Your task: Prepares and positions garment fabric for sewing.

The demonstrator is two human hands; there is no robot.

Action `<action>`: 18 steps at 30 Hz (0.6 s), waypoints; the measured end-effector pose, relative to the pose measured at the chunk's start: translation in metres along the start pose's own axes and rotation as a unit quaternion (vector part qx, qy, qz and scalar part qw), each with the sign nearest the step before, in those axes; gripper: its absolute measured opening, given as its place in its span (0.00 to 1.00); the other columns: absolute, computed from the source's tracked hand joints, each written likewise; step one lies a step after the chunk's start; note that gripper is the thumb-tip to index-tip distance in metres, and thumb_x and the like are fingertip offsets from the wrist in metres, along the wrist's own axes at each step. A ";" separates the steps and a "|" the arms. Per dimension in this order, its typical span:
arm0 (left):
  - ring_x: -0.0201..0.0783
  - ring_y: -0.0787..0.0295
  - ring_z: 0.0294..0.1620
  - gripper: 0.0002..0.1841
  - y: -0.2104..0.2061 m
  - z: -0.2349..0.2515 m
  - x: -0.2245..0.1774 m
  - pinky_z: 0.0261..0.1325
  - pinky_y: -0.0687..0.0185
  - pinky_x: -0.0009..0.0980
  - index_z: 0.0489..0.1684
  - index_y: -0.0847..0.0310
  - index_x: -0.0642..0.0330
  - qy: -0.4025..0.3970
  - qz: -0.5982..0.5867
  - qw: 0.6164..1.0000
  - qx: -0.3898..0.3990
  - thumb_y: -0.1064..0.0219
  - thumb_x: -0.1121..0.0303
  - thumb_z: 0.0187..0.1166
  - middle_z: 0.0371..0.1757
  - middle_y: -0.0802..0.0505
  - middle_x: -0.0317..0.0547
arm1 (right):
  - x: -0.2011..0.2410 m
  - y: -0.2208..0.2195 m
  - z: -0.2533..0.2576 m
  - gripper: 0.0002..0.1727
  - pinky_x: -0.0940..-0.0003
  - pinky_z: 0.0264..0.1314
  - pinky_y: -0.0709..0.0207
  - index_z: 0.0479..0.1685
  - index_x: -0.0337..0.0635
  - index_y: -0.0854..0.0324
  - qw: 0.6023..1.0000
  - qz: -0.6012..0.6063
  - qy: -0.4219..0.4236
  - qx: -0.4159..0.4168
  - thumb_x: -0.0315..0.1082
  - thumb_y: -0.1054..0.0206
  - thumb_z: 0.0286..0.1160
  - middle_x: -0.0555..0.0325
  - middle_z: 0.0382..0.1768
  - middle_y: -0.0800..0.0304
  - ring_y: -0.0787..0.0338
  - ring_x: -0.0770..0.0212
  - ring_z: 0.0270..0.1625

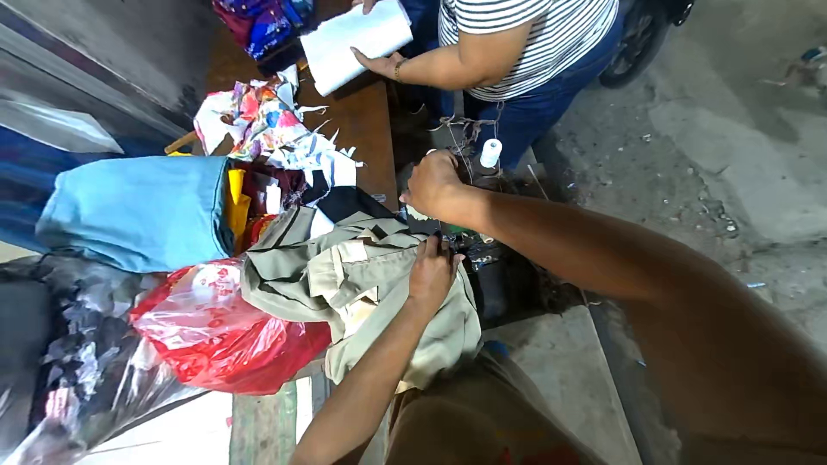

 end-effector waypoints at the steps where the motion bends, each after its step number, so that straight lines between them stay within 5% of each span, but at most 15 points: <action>1: 0.59 0.14 0.68 0.24 0.001 0.000 0.000 0.72 0.19 0.47 0.57 0.10 0.68 0.000 -0.012 1.000 -0.008 0.37 0.53 0.86 0.64 0.12 0.64 | -0.003 0.000 -0.002 0.37 0.35 0.52 0.25 0.46 0.27 0.15 1.000 0.028 0.012 0.006 0.59 0.52 0.91 0.32 0.50 0.13 0.14 0.33 0.59; 6: 0.60 0.10 0.62 0.25 0.002 -0.004 0.003 0.67 0.14 0.48 0.57 0.11 0.73 -0.027 -0.045 0.992 -0.113 0.29 0.54 0.80 0.60 0.10 0.66 | -0.012 -0.001 0.003 0.39 0.33 0.57 0.27 0.45 0.34 0.12 0.996 0.080 0.037 0.014 0.64 0.54 0.89 0.35 0.52 0.12 0.15 0.35 0.62; 9: 0.61 0.10 0.63 0.30 0.002 -0.007 0.004 0.67 0.14 0.50 0.59 0.13 0.76 -0.017 -0.072 0.989 -0.131 0.23 0.53 0.74 0.62 0.11 0.69 | -0.006 0.009 -0.009 0.37 0.30 0.62 0.31 0.74 0.49 0.17 0.978 0.083 0.109 -0.159 0.67 0.54 0.87 0.35 0.63 0.15 0.19 0.30 0.65; 11: 0.60 0.08 0.58 0.26 0.006 -0.007 0.006 0.62 0.12 0.49 0.48 0.11 0.73 -0.003 -0.098 0.988 -0.120 0.22 0.53 0.72 0.62 0.10 0.68 | -0.018 0.016 -0.053 0.29 0.42 0.57 0.25 0.76 0.58 0.17 0.884 0.147 0.139 -0.422 0.59 0.52 0.90 0.46 0.55 0.11 0.15 0.41 0.57; 13: 0.56 0.08 0.62 0.22 0.008 -0.008 0.004 0.66 0.13 0.47 0.47 0.09 0.70 0.031 -0.109 0.993 -0.043 0.26 0.54 0.78 0.69 0.13 0.65 | -0.070 -0.020 -0.105 0.18 0.49 0.55 0.19 0.63 0.47 0.11 0.763 0.272 0.042 -0.585 0.40 0.41 0.83 0.47 0.46 0.07 0.09 0.49 0.51; 14: 0.52 0.10 0.65 0.21 0.008 -0.009 0.002 0.69 0.15 0.45 0.52 0.09 0.67 0.062 -0.108 0.992 0.028 0.31 0.54 0.82 0.77 0.17 0.61 | -0.103 -0.061 -0.115 0.17 0.54 0.64 0.19 0.68 0.40 0.20 0.733 0.351 -0.016 -0.582 0.37 0.43 0.89 0.44 0.57 0.11 0.11 0.53 0.59; 16: 0.49 0.14 0.72 0.21 0.005 -0.015 -0.001 0.72 0.17 0.45 0.64 0.13 0.62 0.101 -0.094 0.981 0.139 0.38 0.55 0.86 0.90 0.31 0.53 | -0.158 -0.153 -0.096 0.27 0.60 0.75 0.21 0.86 0.41 0.35 0.705 0.527 -0.082 -0.468 0.35 0.43 0.89 0.48 0.81 0.26 0.19 0.58 0.76; 18: 0.48 0.18 0.77 0.23 -0.002 -0.024 0.002 0.76 0.21 0.44 0.72 0.16 0.60 0.100 -0.091 0.978 0.160 0.42 0.55 0.88 0.94 0.37 0.49 | -0.165 -0.216 -0.073 0.30 0.59 0.79 0.25 0.87 0.45 0.32 0.692 0.642 -0.059 -0.326 0.27 0.39 0.83 0.54 0.86 0.30 0.23 0.61 0.81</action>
Point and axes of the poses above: each hand's wrist, its own z-axis towards the middle knuckle, its own y-axis out of the back of the hand, x = y × z, the point moved 7 cm from there along z, towards the middle knuckle
